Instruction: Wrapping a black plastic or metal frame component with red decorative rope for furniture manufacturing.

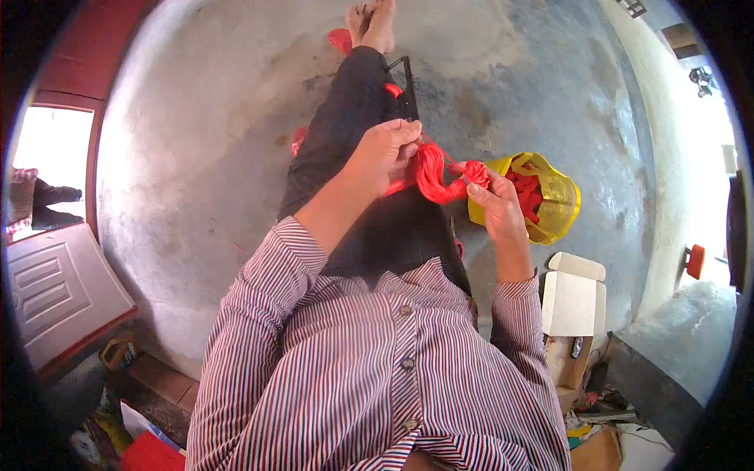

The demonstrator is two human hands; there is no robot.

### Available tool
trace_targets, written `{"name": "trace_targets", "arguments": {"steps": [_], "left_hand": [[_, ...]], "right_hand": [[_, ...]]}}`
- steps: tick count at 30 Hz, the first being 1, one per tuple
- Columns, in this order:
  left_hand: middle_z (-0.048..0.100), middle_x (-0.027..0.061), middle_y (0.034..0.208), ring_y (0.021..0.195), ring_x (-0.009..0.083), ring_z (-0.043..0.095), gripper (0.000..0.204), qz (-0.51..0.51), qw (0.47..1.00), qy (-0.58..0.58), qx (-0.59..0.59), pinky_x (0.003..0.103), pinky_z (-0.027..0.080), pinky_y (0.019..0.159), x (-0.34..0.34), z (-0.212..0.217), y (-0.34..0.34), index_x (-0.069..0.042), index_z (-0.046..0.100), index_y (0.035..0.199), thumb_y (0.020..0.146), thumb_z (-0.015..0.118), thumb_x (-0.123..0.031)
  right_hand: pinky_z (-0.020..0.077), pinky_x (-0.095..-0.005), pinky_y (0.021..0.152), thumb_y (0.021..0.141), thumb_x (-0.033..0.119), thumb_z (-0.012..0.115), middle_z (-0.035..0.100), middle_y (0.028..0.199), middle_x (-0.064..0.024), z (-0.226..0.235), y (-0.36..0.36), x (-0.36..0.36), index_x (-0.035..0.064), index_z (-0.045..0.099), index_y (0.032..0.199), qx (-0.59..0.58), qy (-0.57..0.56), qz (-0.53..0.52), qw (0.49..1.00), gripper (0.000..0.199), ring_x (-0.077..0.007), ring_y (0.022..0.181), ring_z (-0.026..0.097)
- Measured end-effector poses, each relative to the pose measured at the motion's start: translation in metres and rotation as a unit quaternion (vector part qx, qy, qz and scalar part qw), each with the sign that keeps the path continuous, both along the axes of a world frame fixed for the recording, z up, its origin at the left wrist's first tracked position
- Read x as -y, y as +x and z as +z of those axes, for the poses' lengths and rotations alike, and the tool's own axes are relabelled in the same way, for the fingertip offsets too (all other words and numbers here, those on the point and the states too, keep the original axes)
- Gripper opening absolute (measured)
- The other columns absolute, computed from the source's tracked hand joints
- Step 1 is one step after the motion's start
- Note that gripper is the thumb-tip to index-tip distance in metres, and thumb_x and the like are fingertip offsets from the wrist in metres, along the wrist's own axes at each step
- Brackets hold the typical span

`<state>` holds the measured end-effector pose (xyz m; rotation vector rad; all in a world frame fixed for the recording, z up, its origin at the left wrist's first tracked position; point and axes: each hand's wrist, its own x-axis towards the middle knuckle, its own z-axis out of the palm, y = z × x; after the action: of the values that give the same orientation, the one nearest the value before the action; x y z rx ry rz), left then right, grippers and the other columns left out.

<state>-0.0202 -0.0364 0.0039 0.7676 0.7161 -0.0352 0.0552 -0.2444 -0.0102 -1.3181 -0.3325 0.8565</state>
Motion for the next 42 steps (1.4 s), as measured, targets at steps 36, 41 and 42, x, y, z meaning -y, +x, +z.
{"name": "trace_targets", "arguments": {"steps": [36, 41, 42], "left_hand": [[0.050, 0.0038, 0.068, 0.048, 0.0113, 0.042, 0.048, -0.044, 0.998, 0.035, -0.018, 0.024, 0.031, 0.043, -0.011, -0.021, -0.022, -0.007, 0.051, 0.077, 0.093, 0.046, -0.052], [0.059, 0.0079, 0.079, 0.073, 0.0207, 0.057, 0.019, -0.099, 0.786, 0.595, 0.135, 0.032, 0.046, 0.069, 0.025, 0.008, -0.053, -0.003, 0.059, 0.075, 0.076, 0.072, -0.017], [0.062, 0.0099, 0.090, 0.080, 0.0255, 0.060, 0.021, -0.150, 0.765, 0.590, 0.207, 0.034, 0.048, 0.075, 0.038, 0.015, -0.061, -0.002, 0.062, 0.081, 0.073, 0.073, -0.018]], "right_hand": [[0.0468, -0.0246, 0.069, 0.093, 0.025, 0.052, 0.058, 0.088, -0.0024, -0.060, -0.064, 0.137, 0.0048, 0.057, 0.111, -0.097, -0.294, -0.151, 0.939, 0.027, -0.0102, 0.075, 0.055], [0.0477, -0.0265, 0.076, 0.092, 0.022, 0.053, 0.062, 0.100, -0.0037, -0.013, -0.058, 0.081, 0.0001, 0.058, 0.115, -0.219, -0.023, -0.212, 0.952, 0.032, -0.0108, 0.083, 0.057], [0.0485, -0.0269, 0.076, 0.092, 0.021, 0.053, 0.063, 0.100, -0.0040, -0.001, -0.062, 0.069, 0.0005, 0.058, 0.114, -0.213, -0.010, -0.155, 0.965, 0.031, -0.0111, 0.083, 0.058]]}}
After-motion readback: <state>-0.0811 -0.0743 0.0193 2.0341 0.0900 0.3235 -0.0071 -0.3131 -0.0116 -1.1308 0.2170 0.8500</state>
